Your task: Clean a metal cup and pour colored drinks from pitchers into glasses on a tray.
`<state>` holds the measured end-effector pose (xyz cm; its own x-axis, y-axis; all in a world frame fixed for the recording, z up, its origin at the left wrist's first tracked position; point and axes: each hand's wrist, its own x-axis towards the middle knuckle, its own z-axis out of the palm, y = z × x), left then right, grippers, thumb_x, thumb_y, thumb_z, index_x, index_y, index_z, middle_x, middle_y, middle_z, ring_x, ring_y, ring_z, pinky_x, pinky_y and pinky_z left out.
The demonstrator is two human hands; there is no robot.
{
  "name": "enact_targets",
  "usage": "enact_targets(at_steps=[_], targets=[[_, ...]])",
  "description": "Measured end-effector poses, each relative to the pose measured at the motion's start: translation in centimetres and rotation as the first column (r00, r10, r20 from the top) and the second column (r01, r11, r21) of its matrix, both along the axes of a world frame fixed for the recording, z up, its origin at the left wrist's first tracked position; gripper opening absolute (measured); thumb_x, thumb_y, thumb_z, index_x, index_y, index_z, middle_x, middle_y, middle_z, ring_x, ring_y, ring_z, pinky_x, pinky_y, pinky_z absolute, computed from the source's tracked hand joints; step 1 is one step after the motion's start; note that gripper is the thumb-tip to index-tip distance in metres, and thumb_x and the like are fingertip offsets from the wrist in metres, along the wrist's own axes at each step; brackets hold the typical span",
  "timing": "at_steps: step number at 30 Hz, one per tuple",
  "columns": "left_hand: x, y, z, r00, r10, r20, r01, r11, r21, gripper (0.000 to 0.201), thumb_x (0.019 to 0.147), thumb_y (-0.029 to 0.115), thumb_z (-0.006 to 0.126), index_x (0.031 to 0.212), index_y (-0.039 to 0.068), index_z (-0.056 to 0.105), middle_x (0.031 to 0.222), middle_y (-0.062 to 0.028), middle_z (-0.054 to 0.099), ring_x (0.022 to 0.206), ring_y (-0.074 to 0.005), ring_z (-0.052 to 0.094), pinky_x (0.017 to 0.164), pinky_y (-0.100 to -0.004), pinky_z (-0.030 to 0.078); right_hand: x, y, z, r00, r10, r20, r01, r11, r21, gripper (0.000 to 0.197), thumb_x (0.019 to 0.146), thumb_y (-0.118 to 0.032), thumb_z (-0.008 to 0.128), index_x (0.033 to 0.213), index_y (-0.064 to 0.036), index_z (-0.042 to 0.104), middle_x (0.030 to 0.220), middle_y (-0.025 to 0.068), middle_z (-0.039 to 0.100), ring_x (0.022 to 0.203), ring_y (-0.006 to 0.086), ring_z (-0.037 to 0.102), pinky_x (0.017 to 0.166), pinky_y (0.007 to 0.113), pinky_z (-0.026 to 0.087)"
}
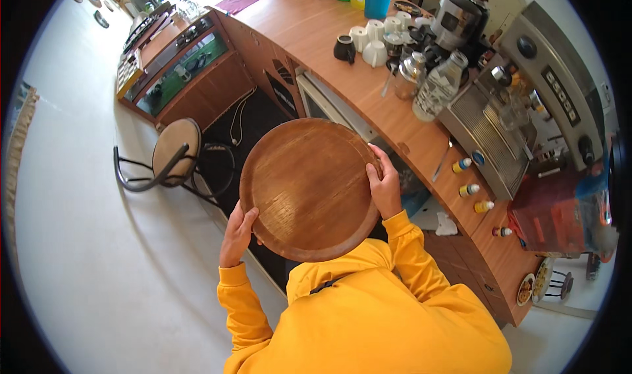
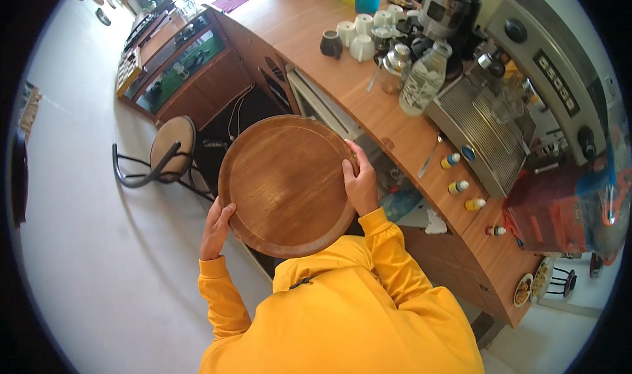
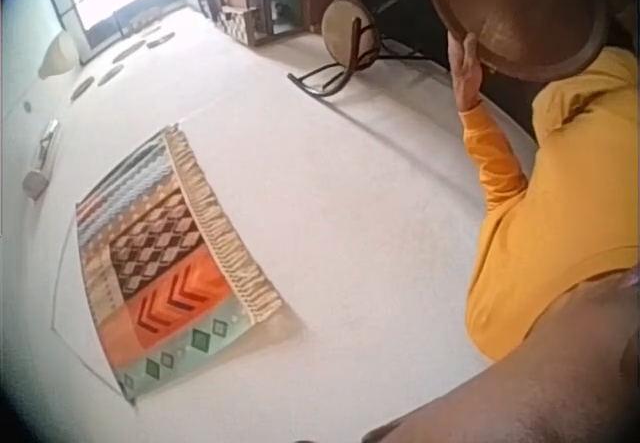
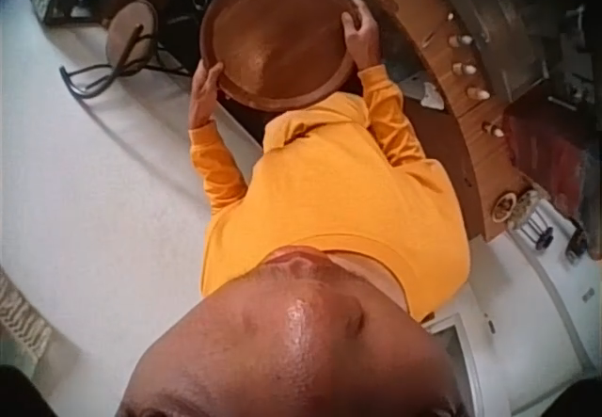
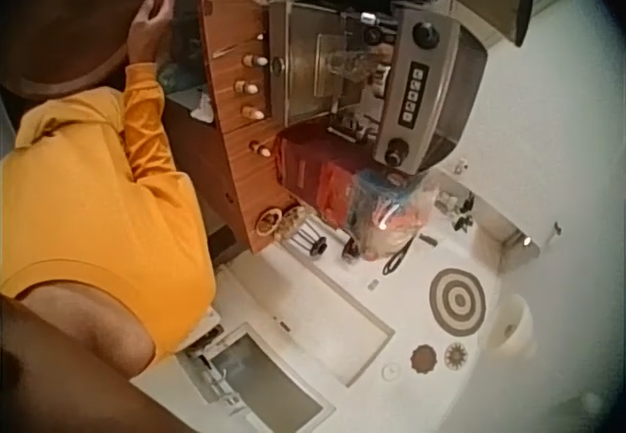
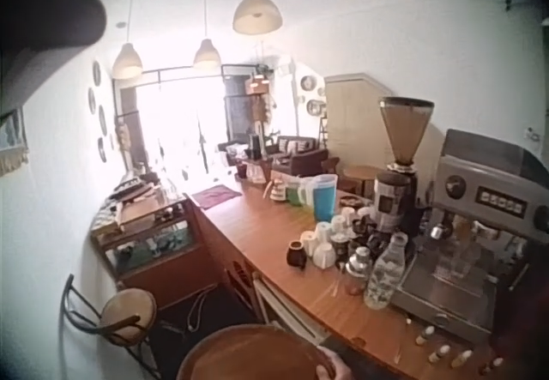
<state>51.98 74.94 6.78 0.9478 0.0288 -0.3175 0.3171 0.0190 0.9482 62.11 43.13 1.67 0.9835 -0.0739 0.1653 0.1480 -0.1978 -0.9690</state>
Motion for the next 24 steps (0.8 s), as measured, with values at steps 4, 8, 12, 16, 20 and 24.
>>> enact_targets(at_steps=[4,8,12,16,20,24], targets=[[8.1,4.9,-1.4,0.979,-0.049,0.197,0.042,0.998,0.039,0.032,0.105,0.018,0.047,0.132,-0.001,0.048,0.087,-0.0011,0.062,0.068,-0.0076,0.059,0.06,-0.0216,0.051,5.5,4.2,0.6,0.998,-0.041,0.037,0.042,0.999,-0.031,0.043,0.092,-0.004,0.052,0.134,-0.0027,0.055,0.127,0.0175,0.063,0.117,0.0269,0.06,0.102,0.033,0.043],[16.7,9.7,-2.0,0.948,-0.127,0.291,0.118,0.992,0.049,0.034,0.106,0.019,0.048,0.132,-0.002,0.051,0.111,-0.0037,0.063,0.1,-0.01,0.057,0.09,-0.0255,0.047,9.0,8.1,2.2,0.982,-0.137,-0.132,0.122,0.986,-0.114,0.043,0.093,-0.006,0.054,0.136,-0.0041,0.055,0.111,0.0108,0.067,0.087,0.0159,0.061,0.081,0.028,0.049],[24.6,13.3,-1.3,0.907,-0.29,0.307,0.263,0.956,0.127,0.034,0.104,0.018,0.052,0.131,-0.003,0.052,0.115,-0.0036,0.063,0.104,-0.0108,0.056,0.095,-0.0263,0.045,12.6,12.1,-0.2,0.948,-0.314,0.047,0.317,0.945,-0.083,0.04,0.096,-0.012,0.056,0.135,-0.0049,0.056,0.099,0.0054,0.065,0.072,0.0107,0.05,0.07,0.025,0.045],[31.1,17.5,-2.1,0.889,-0.299,0.347,0.251,0.951,0.179,0.028,0.103,0.016,0.054,0.125,-0.003,0.054,0.109,-0.0055,0.063,0.1,-0.0117,0.056,0.092,-0.0266,0.046,15.5,17.4,0.6,0.898,-0.432,-0.087,0.422,0.9,-0.108,0.04,0.096,-0.014,0.055,0.135,-0.0046,0.056,0.115,0.0093,0.065,0.09,0.0164,0.059,0.083,0.03,0.048],[37.3,20.5,-3.0,0.891,-0.305,0.338,0.292,0.952,0.09,0.026,0.104,0.017,0.053,0.12,-0.003,0.055,0.105,-0.0046,0.062,0.097,-0.0118,0.055,0.089,-0.0266,0.046,19.3,21.5,0.7,0.872,-0.49,0.017,0.486,0.858,-0.169,0.044,0.095,-0.014,0.054,0.137,-0.001,0.051,0.129,0.016,0.058,0.118,0.0295,0.056,0.106,0.038,0.041],[42.8,21.9,-3.5,0.896,-0.295,0.332,0.272,0.955,0.116,0.029,0.105,0.022,0.052,0.123,-0.001,0.055,0.106,-0.0016,0.061,0.097,-0.0107,0.054,0.09,-0.0258,0.045,23.2,23.6,0.8,0.853,-0.51,-0.113,0.483,0.852,-0.203,0.045,0.094,-0.015,0.055,0.136,-0.0008,0.051,0.133,0.0164,0.055,0.125,0.0305,0.053,0.107,0.038,0.04]])
